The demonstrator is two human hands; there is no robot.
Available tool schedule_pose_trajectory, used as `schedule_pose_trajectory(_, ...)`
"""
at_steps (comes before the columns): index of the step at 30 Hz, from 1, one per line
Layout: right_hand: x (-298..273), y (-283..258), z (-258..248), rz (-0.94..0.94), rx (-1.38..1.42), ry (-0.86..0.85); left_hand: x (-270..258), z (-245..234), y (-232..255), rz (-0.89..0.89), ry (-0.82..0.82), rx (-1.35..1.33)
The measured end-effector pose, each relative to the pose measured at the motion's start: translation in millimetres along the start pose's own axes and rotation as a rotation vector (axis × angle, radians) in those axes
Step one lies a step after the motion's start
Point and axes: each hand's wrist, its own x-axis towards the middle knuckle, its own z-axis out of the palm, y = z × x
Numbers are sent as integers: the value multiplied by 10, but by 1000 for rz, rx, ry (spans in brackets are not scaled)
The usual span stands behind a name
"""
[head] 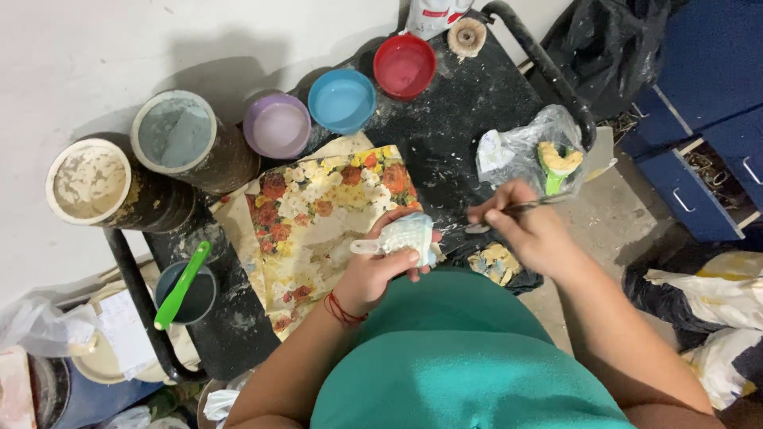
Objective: Applying dental stone or plaster to a dental impression tray to create a cast model.
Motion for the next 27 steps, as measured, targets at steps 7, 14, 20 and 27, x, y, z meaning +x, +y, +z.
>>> schedule_pose_trajectory(7,116,154,264,479,-400,23,38,13,6,-70,15,-156)
schedule_pose_trajectory(14,312,1513,554,252,-865,29,47,129,230,100,-94,346)
schedule_pose_trajectory(20,214,458,501,-126,-435,66,35,178,409,230,58,753)
schedule_pose_trajectory(27,40,-266,631,-355,-167,-1,170,230,457,308,157,1165)
